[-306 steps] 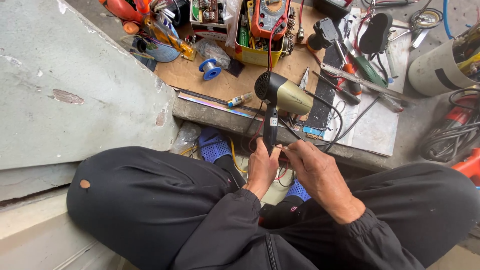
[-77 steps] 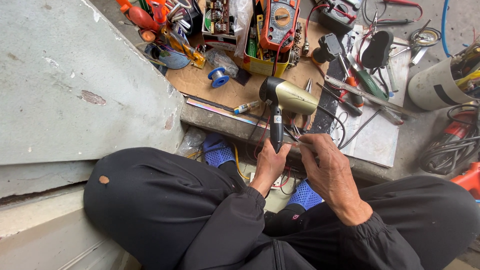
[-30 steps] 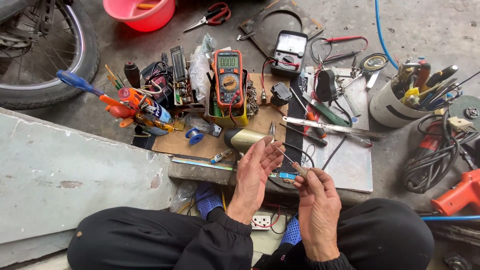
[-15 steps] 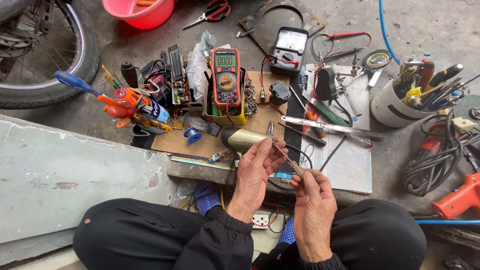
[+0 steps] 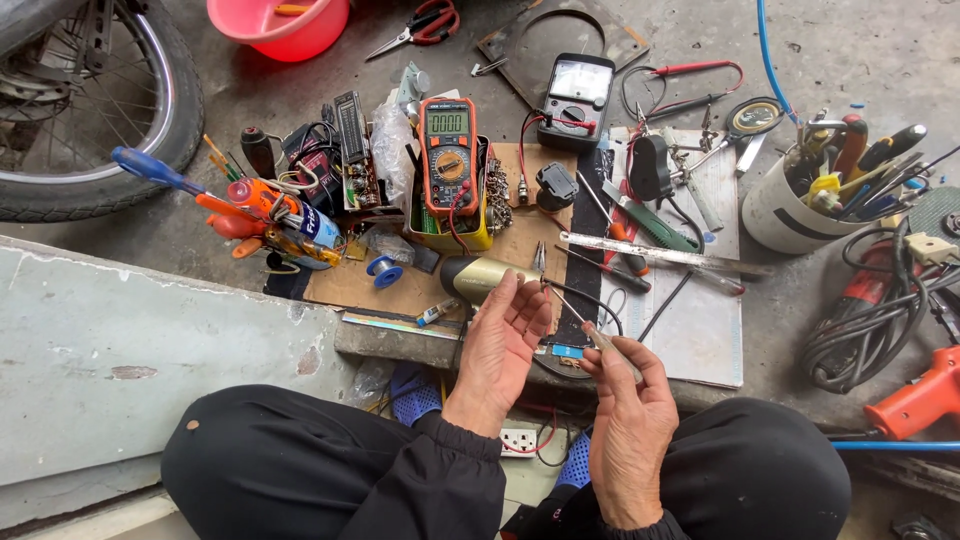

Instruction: Inspecting and repairing the internal wiring of a hair dryer

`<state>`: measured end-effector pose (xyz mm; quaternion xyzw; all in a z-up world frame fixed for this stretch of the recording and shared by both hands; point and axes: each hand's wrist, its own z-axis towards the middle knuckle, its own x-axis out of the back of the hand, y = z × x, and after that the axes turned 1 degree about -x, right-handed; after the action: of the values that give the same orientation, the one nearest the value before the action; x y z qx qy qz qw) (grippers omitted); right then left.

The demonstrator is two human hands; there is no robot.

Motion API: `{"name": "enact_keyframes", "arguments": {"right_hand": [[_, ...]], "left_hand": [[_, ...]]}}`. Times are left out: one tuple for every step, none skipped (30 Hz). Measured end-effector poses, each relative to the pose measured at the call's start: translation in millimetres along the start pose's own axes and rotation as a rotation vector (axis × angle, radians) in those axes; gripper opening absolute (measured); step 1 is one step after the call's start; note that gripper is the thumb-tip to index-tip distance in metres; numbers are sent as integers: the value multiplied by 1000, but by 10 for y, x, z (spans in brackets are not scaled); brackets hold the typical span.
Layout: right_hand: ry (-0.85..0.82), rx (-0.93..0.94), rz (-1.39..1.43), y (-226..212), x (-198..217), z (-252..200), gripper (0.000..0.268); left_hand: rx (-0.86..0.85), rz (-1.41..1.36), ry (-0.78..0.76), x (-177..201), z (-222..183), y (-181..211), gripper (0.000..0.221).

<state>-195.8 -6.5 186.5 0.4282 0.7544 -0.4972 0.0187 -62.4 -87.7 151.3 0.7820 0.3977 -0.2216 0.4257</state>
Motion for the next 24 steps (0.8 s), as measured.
{"name": "enact_keyframes", "arguments": {"right_hand": [[0,-1,0,-2,0,1,31],[9,-14,8,-5,-1,4,31],[19,-28,17,-7,-2,6,31],[18,-28,16,13,15,12,31],[9,-25,30,35,32,16,30],[0,-21,44,58,49,20,30],[-2,-21,42,65,50,21,30],[-5,-27,39,70,53,22,29],[-8,-34,36,73,56,24,29],[-9,-33,35,67,46,16,29],[-10,-35,30,60,35,8,30],[-11,-37,25,56,28,-2,32],[-12,-38,24,52,23,-8,32],[-11,-48,15,47,16,-10,31],[-10,-59,6,40,10,-11,30],[-11,-60,6,39,10,-13,30],[-14,-55,2,38,11,-14,31],[-16,-49,0,37,13,-15,32],[-16,-51,0,35,11,-14,32],[-11,-58,-10,32,10,-12,33],[-7,-65,-21,29,9,-11,34],[-6,-65,-21,32,12,-10,34],[-9,-62,-7,34,14,-10,33],[-13,-60,6,38,13,-12,32]], "left_hand": [[0,0,1,10,2,2,29],[16,-45,24,19,7,4,27],[32,-90,46,29,10,8,27],[31,-92,47,49,18,1,27],[51,-115,43,71,24,-4,26],[71,-138,38,94,31,-10,26],[70,-140,38,93,25,-8,26],[85,-149,47,91,18,-7,25],[100,-157,57,87,12,-8,25],[100,-159,57,97,16,-15,25],[120,-181,58,107,21,-22,24],[141,-203,61,120,22,-30,23],[140,-204,62,129,23,-36,23],[150,-211,65,133,29,-42,23],[160,-217,68,136,35,-49,24],[159,-217,68,139,38,-48,24],[168,-227,67,141,41,-47,23],[177,-236,66,143,44,-47,23],[177,-235,68,132,33,-39,23],[175,-234,71,118,24,-33,23],[172,-232,74,105,15,-27,23],[173,-232,74,112,24,-34,23],[179,-240,72,120,32,-40,23],[183,-249,71,128,39,-41,23]]}}
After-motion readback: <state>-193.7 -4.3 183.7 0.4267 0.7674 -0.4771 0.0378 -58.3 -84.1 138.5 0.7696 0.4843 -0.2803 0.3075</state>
